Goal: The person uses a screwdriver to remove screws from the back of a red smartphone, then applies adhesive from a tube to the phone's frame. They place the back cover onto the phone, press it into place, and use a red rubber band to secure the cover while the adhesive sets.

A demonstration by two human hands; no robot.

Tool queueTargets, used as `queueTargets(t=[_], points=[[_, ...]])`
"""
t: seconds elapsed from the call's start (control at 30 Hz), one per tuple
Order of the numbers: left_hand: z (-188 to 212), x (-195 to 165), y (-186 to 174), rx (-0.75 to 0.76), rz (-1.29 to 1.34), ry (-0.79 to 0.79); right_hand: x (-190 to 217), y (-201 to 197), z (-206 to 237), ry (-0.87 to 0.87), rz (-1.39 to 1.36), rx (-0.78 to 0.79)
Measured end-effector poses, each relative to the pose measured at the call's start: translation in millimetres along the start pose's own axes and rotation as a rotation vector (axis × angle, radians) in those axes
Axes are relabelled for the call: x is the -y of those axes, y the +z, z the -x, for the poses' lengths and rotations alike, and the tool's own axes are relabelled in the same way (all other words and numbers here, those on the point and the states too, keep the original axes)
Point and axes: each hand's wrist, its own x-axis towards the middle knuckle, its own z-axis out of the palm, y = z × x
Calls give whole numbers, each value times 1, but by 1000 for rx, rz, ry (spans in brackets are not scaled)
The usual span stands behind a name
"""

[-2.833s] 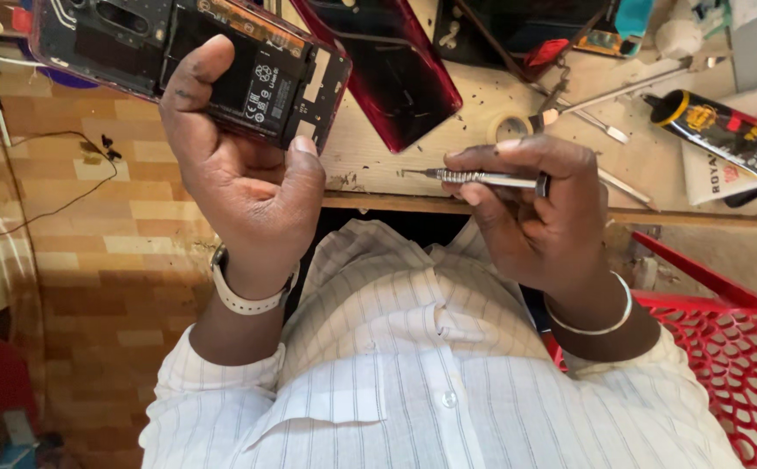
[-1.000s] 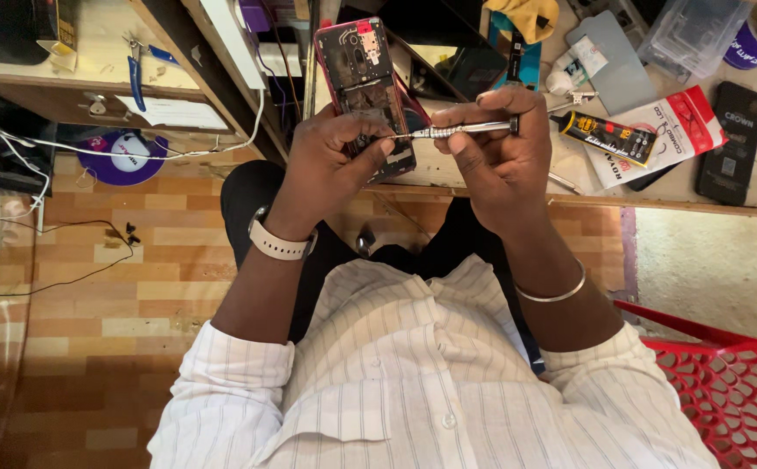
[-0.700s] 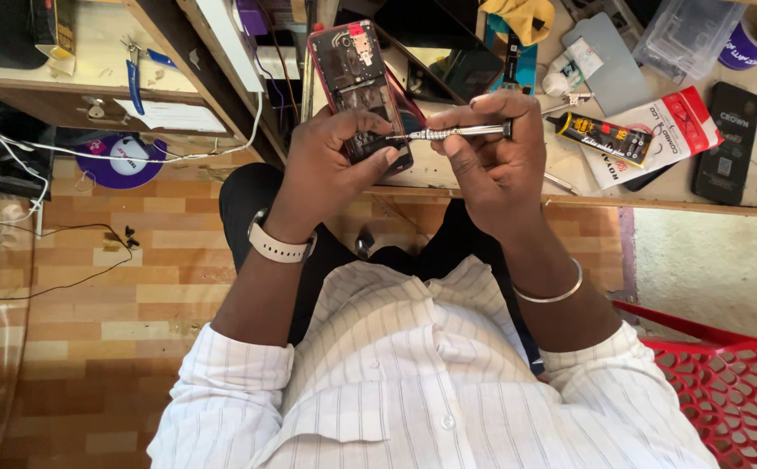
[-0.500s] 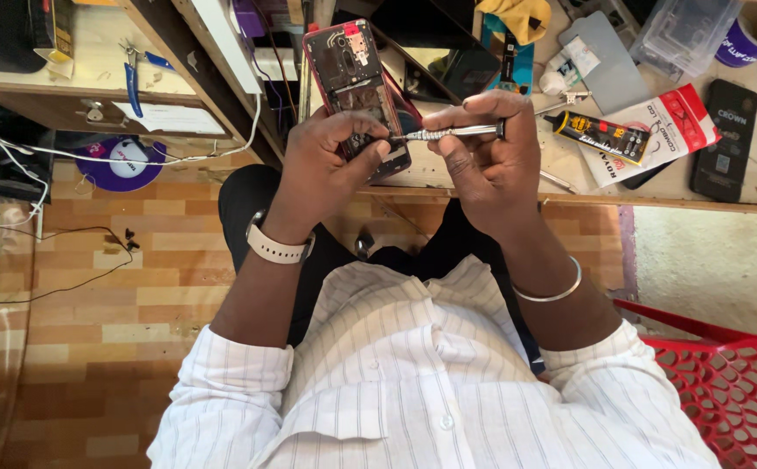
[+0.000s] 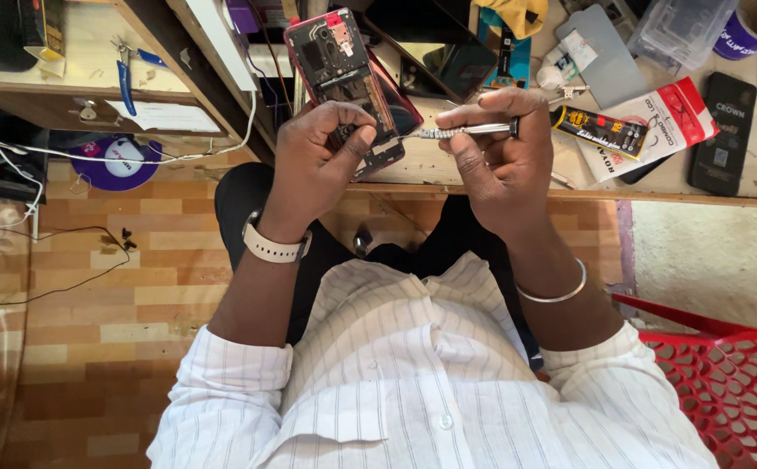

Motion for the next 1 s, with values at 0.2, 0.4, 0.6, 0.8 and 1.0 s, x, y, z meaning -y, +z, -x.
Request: queueTargets(t=[0.2,0.4,0.6,0.8,1.0], points=[[1,-1,0,-2,6,14,0,1,1,5,24,14],[2,-2,0,-14,8,-27,0,10,7,24,13,56],[2,-1,-1,-15,27,-29,-5,15,2,23,-22,54],[1,-5,-2,-15,20,-25,2,21,-3,22,18,83],[1,-6,-3,-23,-22,24,20,31,-15,-86,657,17]])
